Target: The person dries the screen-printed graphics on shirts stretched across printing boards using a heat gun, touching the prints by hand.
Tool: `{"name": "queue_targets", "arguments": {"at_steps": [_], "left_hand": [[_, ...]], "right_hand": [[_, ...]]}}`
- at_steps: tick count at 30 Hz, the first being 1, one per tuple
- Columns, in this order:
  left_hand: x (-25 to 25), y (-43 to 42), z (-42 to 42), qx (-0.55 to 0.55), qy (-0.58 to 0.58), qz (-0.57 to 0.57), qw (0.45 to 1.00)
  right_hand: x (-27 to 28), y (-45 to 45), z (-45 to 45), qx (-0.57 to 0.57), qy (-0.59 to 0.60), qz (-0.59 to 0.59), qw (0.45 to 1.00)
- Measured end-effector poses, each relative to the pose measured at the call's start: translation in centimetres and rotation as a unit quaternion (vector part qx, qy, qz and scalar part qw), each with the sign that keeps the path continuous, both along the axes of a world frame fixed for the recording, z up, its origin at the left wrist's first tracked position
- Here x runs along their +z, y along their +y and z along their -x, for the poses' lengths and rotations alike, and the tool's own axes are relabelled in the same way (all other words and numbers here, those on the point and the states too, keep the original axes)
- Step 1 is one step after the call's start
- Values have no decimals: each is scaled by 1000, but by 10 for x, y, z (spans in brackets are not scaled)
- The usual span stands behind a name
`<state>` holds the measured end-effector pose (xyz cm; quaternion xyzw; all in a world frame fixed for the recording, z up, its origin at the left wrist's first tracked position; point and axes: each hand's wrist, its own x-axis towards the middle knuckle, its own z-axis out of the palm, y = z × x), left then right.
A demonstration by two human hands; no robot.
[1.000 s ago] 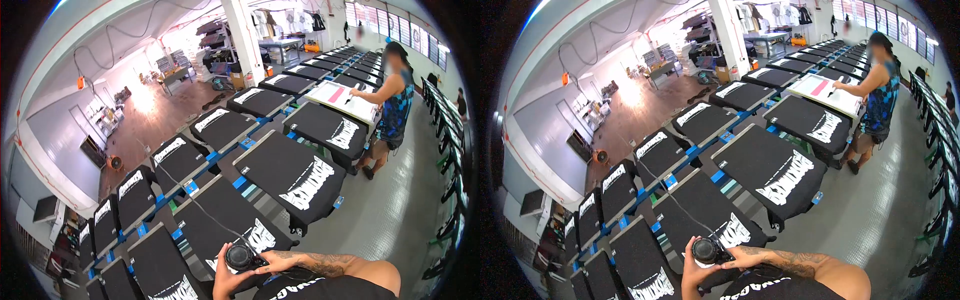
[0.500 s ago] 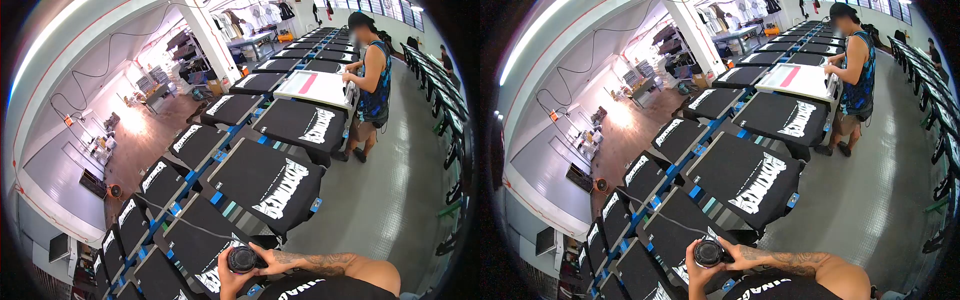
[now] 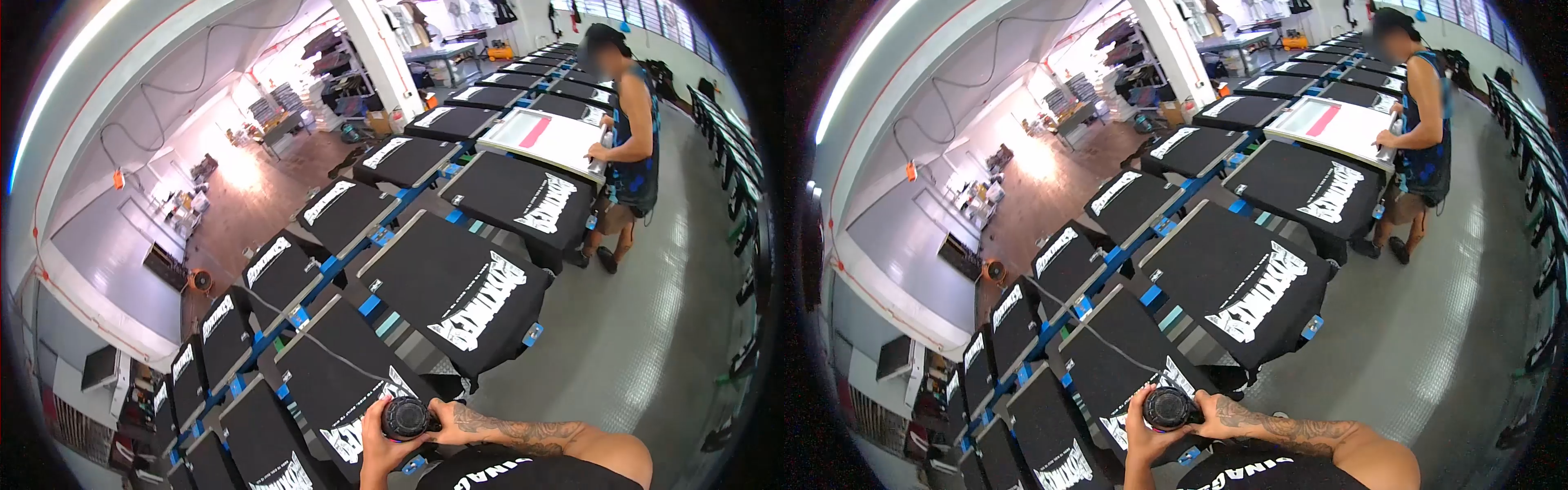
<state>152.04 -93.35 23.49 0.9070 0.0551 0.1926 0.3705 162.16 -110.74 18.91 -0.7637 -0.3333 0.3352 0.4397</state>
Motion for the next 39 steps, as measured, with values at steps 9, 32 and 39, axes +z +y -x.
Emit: {"name": "queue_targets", "arguments": {"at_steps": [9,32,39], "left_hand": [[-4,51,18,-15,-24,59,998],[2,198,78,-51,-158,87,982],[6,173,73,-40,-143,69,986]], "right_hand": [[8,49,15,-9,-37,65,997],[-18,169,78,-216,180,-157,947],[-28,148,71,-178,180,-186,950]]}}
